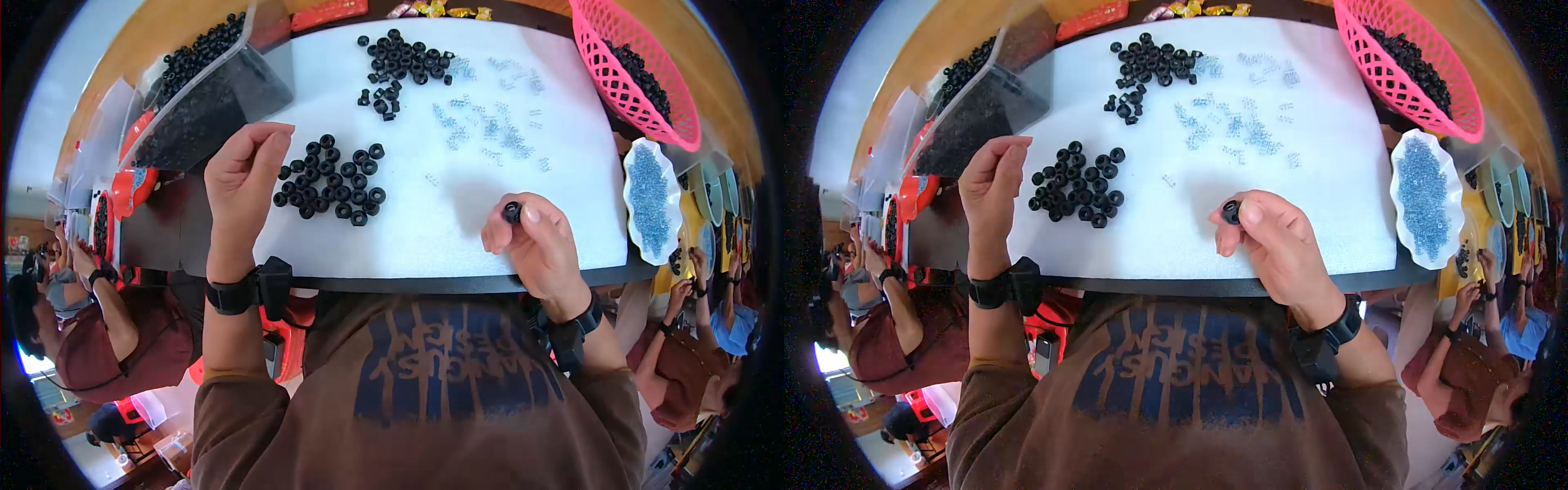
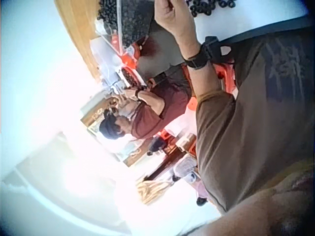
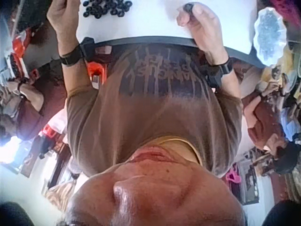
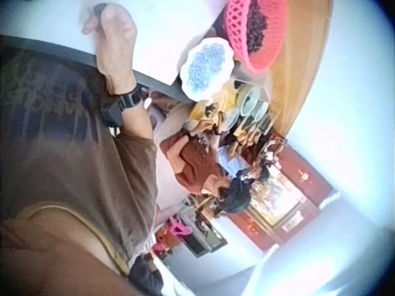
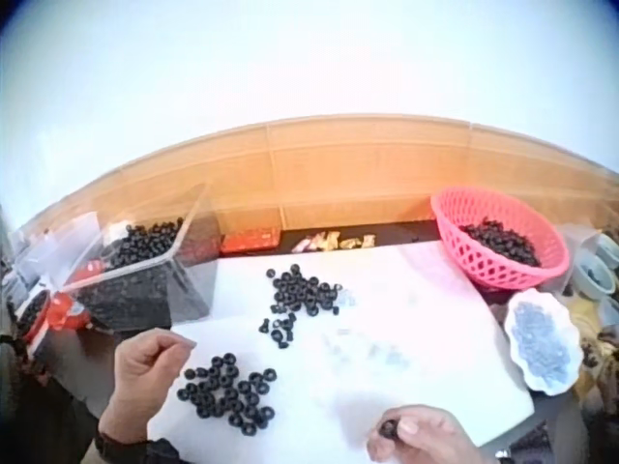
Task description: Assembling small black plastic components by inserting small metal springs into them.
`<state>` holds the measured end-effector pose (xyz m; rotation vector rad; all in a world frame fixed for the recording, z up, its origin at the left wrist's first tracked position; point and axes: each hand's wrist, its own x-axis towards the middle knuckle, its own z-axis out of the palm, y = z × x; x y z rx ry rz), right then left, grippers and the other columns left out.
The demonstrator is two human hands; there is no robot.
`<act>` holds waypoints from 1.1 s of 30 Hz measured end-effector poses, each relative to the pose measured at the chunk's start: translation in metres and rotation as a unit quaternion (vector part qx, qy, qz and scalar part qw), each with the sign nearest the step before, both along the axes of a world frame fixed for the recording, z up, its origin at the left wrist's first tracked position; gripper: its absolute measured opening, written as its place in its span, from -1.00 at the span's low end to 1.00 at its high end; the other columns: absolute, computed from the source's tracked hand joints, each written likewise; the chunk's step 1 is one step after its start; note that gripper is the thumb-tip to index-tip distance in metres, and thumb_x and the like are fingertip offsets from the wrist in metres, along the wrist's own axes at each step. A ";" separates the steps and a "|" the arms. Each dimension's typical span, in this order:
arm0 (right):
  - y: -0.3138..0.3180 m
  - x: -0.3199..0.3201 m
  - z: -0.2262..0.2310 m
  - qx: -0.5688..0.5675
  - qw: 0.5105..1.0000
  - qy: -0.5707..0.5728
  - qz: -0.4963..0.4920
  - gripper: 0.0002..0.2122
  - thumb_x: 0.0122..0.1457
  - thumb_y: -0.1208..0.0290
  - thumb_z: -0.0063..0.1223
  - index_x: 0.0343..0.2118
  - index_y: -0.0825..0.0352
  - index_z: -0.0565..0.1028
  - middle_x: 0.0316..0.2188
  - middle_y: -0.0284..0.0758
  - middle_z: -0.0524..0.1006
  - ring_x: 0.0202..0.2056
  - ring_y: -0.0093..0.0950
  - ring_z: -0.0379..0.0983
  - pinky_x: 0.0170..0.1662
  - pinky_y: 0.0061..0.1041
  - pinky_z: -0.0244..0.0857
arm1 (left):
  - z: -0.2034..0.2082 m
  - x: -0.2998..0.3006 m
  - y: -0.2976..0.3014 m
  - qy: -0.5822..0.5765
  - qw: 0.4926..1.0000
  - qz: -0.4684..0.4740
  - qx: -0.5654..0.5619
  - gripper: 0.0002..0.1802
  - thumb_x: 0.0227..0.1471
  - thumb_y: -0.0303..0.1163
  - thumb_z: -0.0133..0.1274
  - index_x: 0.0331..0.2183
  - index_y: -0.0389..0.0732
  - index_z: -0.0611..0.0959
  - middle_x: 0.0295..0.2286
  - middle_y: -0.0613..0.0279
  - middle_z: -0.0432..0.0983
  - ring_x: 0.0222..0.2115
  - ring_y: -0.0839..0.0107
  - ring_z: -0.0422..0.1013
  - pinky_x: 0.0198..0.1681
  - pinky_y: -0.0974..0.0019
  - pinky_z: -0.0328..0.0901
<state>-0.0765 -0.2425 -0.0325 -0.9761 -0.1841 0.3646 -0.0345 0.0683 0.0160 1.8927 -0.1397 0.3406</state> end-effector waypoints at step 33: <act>0.008 0.001 -0.007 -0.023 0.998 -0.058 -0.022 -0.65 0.24 0.25 -0.29 -0.29 0.52 0.40 -0.59 -0.32 0.38 -0.49 -0.48 0.30 -0.30 -0.48 0.21 | -0.014 -0.016 0.003 -0.076 0.988 -0.005 0.135 -0.82 0.03 -0.39 0.00 -0.35 -0.26 0.62 -0.64 0.55 0.31 -0.63 0.78 0.15 -0.59 0.64 0.03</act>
